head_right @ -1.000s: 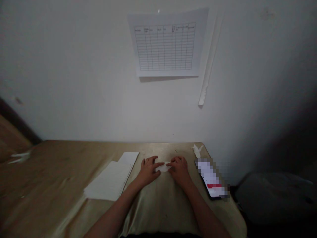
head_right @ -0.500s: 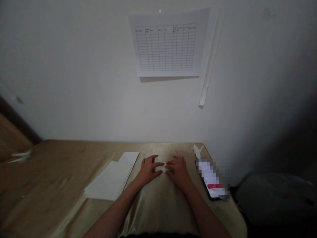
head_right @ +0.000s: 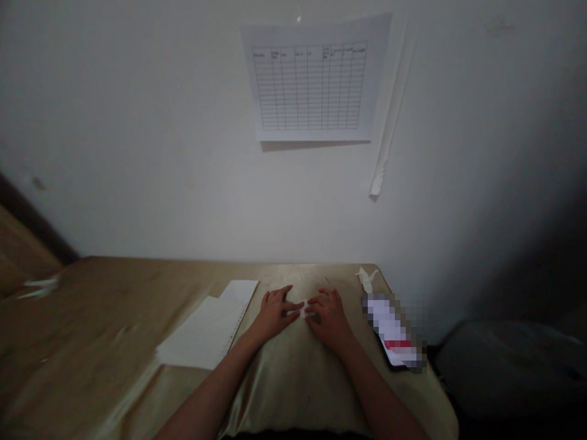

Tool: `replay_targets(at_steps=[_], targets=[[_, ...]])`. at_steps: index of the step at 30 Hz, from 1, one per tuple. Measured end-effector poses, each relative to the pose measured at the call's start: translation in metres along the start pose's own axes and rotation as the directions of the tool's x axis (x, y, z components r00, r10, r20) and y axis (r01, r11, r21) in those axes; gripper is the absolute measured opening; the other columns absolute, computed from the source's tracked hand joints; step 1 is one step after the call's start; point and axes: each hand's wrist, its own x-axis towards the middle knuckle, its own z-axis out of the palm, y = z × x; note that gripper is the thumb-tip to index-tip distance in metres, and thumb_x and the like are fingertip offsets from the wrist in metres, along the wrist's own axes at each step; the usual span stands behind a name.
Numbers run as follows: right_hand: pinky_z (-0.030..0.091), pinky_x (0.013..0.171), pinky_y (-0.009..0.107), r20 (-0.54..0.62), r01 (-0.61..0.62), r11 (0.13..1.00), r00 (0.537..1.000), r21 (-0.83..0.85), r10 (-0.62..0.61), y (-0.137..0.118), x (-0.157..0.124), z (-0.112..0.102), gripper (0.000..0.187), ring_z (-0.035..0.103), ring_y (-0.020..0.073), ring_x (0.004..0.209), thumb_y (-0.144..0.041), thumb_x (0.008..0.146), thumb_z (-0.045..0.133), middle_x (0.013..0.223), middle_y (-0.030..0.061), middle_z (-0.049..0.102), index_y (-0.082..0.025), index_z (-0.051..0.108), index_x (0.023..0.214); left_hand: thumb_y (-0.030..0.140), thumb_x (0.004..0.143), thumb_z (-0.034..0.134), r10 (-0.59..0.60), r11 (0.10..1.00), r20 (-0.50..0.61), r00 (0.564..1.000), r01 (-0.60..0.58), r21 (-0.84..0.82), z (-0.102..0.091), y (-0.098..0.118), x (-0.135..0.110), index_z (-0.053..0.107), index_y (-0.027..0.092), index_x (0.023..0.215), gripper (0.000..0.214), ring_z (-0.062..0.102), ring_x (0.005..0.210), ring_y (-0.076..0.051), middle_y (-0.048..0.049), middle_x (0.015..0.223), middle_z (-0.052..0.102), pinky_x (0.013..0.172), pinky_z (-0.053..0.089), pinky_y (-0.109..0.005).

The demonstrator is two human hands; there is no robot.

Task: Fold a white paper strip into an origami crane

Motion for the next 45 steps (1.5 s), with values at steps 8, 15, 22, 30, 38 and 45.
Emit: replay_targets(at_steps=[8, 15, 22, 30, 38, 45], targets=[[0.017, 0.123, 0.064, 0.008, -0.002, 1.0, 1.0, -0.028, 0.003, -0.001, 0.0, 0.001, 0.015, 0.05, 0.0313, 0.137, -0.026, 0.089, 0.073, 0.118, 0.003, 0.077, -0.032, 0.08, 0.1, 0.051, 0.089, 0.076, 0.0, 1.0, 0.022, 1.0, 0.0, -0.004, 0.0, -0.002, 0.001, 0.073, 0.047, 0.125, 0.037, 0.043, 0.146, -0.038, -0.0058, 0.161, 0.047, 0.124, 0.02, -0.068], [0.018, 0.121, 0.066, 0.017, -0.032, 0.999, 0.999, -0.037, 0.033, -0.004, 0.0, -0.001, 0.013, 0.051, 0.032, 0.137, -0.027, 0.09, 0.072, 0.118, 0.0018, 0.077, -0.034, 0.081, 0.097, 0.051, 0.09, 0.074, -0.004, 1.0, 0.011, 1.0, 0.004, 0.007, 0.001, -0.003, 0.002, 0.073, 0.049, 0.124, 0.034, 0.044, 0.146, -0.036, -0.0043, 0.161, 0.048, 0.124, 0.02, -0.068], [0.017, 0.121, 0.066, 0.016, -0.049, 0.998, 0.999, -0.04, 0.049, -0.007, 0.001, -0.002, 0.011, 0.053, 0.032, 0.134, -0.029, 0.091, 0.072, 0.117, 0.0021, 0.078, -0.033, 0.081, 0.096, 0.051, 0.092, 0.073, -0.01, 1.0, 0.021, 1.0, 0.01, 0.002, -0.002, -0.001, 0.001, 0.073, 0.05, 0.124, 0.033, 0.044, 0.146, -0.036, -0.0039, 0.161, 0.048, 0.124, 0.019, -0.068], [0.016, 0.122, 0.066, -0.009, -0.027, 0.998, 1.0, -0.058, 0.026, 0.0, 0.0, 0.006, 0.015, 0.054, 0.0302, 0.133, -0.03, 0.096, 0.065, 0.116, 0.0007, 0.078, -0.032, 0.08, 0.095, 0.053, 0.095, 0.066, -0.024, 1.0, 0.017, 1.0, 0.024, -0.002, -0.002, 0.001, 0.002, 0.075, 0.049, 0.121, 0.027, 0.044, 0.146, -0.035, -0.0041, 0.161, 0.049, 0.124, 0.02, -0.066], [0.02, 0.122, 0.062, 0.01, -0.091, 0.979, 0.995, -0.18, 0.094, -0.011, 0.006, 0.008, 0.018, 0.057, 0.0278, 0.127, -0.022, 0.099, 0.057, 0.117, 0.0048, 0.076, -0.025, 0.074, 0.105, 0.048, 0.095, 0.068, -0.05, 0.998, 0.013, 0.999, 0.05, -0.025, -0.006, 0.005, 0.003, 0.078, 0.046, 0.117, 0.024, 0.046, 0.145, -0.036, -0.0017, 0.16, 0.051, 0.125, 0.02, -0.066], [0.019, 0.123, 0.061, 0.016, -0.164, 0.947, 0.984, -0.277, 0.175, -0.019, 0.009, 0.01, 0.018, 0.056, 0.0277, 0.126, -0.025, 0.1, 0.054, 0.119, 0.0068, 0.073, -0.024, 0.071, 0.109, 0.046, 0.095, 0.07, -0.068, 0.997, -0.026, 0.997, 0.068, -0.027, -0.003, 0.007, 0.003, 0.081, 0.044, 0.109, 0.019, 0.048, 0.143, -0.034, -0.0043, 0.156, 0.055, 0.123, 0.023, -0.064]])
